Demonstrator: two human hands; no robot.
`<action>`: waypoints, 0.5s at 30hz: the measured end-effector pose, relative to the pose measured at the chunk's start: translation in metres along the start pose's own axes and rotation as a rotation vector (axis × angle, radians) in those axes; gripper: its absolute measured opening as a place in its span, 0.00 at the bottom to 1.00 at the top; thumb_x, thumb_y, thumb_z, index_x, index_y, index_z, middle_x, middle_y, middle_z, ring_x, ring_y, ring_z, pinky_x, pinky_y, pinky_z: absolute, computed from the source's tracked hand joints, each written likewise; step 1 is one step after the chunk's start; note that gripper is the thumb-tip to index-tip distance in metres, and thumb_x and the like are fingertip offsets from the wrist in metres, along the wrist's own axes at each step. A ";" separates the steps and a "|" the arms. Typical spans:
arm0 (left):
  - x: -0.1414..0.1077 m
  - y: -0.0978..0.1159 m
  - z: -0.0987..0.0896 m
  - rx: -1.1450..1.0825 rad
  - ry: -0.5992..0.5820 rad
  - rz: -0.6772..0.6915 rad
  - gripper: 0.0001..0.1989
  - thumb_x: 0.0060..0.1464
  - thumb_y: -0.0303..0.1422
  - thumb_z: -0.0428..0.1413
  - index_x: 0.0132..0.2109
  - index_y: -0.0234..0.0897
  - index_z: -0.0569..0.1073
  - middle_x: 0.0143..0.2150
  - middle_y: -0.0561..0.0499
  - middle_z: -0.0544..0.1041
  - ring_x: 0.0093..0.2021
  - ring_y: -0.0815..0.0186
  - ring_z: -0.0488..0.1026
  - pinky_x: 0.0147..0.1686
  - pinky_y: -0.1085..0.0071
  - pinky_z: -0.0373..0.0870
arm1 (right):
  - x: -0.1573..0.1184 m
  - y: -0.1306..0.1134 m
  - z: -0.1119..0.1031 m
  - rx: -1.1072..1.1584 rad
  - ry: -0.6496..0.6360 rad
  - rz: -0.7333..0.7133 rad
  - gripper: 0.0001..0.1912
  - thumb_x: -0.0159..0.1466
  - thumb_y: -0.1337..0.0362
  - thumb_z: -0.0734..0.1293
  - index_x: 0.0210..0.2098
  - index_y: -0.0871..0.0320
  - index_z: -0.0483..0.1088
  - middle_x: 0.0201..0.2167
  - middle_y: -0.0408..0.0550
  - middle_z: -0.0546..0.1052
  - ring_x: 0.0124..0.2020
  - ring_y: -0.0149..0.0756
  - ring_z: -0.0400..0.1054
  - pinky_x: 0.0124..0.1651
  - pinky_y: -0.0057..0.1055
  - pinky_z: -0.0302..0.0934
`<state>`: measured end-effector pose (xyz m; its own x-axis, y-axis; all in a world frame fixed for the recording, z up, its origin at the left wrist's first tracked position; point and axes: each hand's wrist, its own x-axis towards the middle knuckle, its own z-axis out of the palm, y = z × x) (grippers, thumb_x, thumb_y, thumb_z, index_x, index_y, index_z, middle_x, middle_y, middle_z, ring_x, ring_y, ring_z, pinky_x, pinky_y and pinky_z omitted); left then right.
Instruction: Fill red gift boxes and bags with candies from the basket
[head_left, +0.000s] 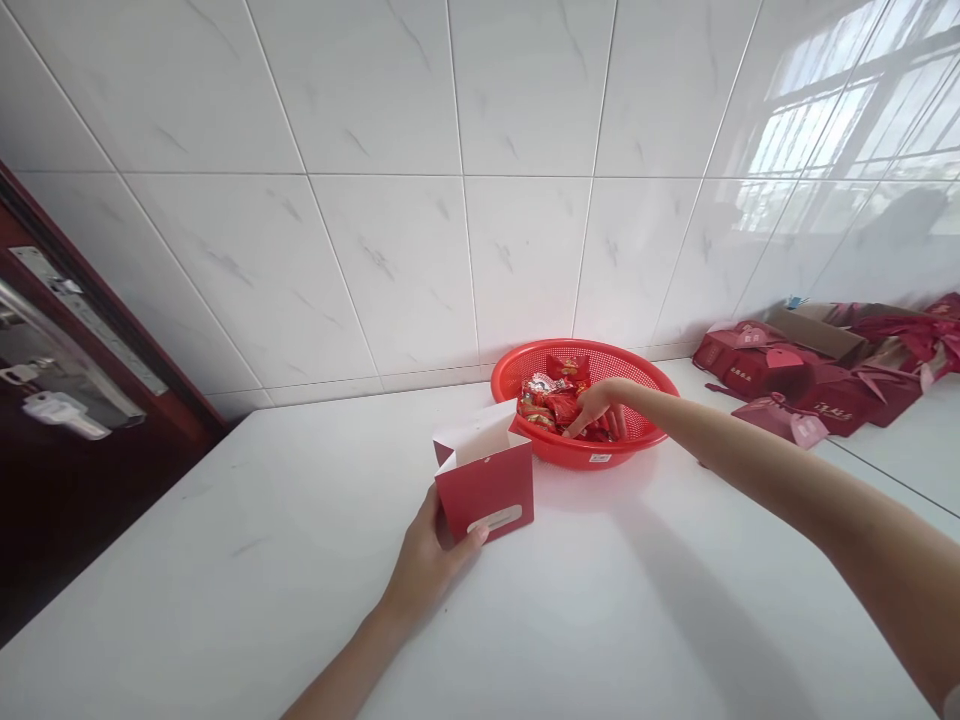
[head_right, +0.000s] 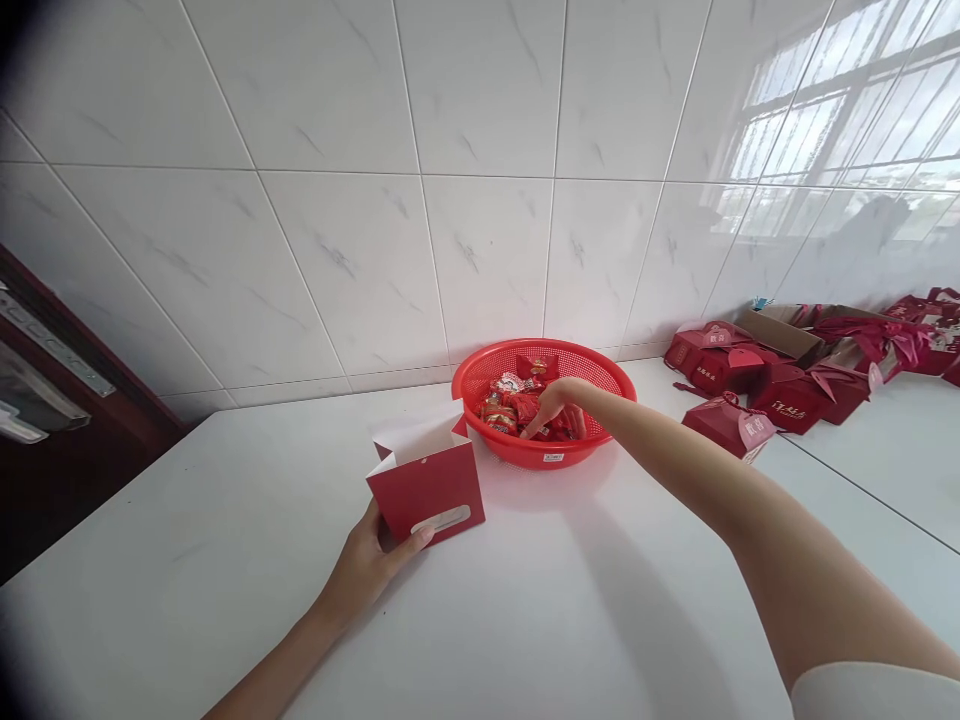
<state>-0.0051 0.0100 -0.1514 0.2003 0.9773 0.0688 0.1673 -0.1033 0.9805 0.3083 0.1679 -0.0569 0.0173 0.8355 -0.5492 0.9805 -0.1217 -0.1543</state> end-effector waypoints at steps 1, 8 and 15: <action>0.000 -0.001 -0.001 0.014 -0.007 -0.005 0.30 0.52 0.45 0.64 0.59 0.42 0.68 0.55 0.42 0.79 0.55 0.50 0.77 0.53 0.56 0.75 | -0.001 -0.006 0.003 -0.009 -0.051 0.026 0.33 0.43 0.43 0.81 0.35 0.65 0.79 0.31 0.56 0.80 0.36 0.55 0.78 0.42 0.49 0.73; 0.001 0.001 -0.001 0.018 -0.016 -0.008 0.31 0.52 0.45 0.64 0.60 0.42 0.67 0.57 0.42 0.78 0.56 0.51 0.76 0.54 0.57 0.74 | -0.003 -0.031 0.039 0.035 -0.010 0.020 0.13 0.71 0.59 0.66 0.52 0.56 0.72 0.54 0.52 0.75 0.50 0.39 0.72 0.52 0.41 0.70; -0.003 0.009 0.004 -0.047 0.030 -0.007 0.29 0.50 0.45 0.65 0.58 0.42 0.70 0.54 0.42 0.80 0.54 0.50 0.78 0.52 0.56 0.76 | -0.008 -0.030 0.029 0.274 0.205 -0.080 0.13 0.70 0.59 0.67 0.51 0.59 0.72 0.48 0.51 0.76 0.44 0.37 0.74 0.45 0.38 0.72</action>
<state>-0.0001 0.0059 -0.1436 0.1703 0.9831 0.0672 0.1231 -0.0888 0.9884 0.2734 0.1489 -0.0715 0.0085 0.9351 -0.3542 0.8919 -0.1672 -0.4202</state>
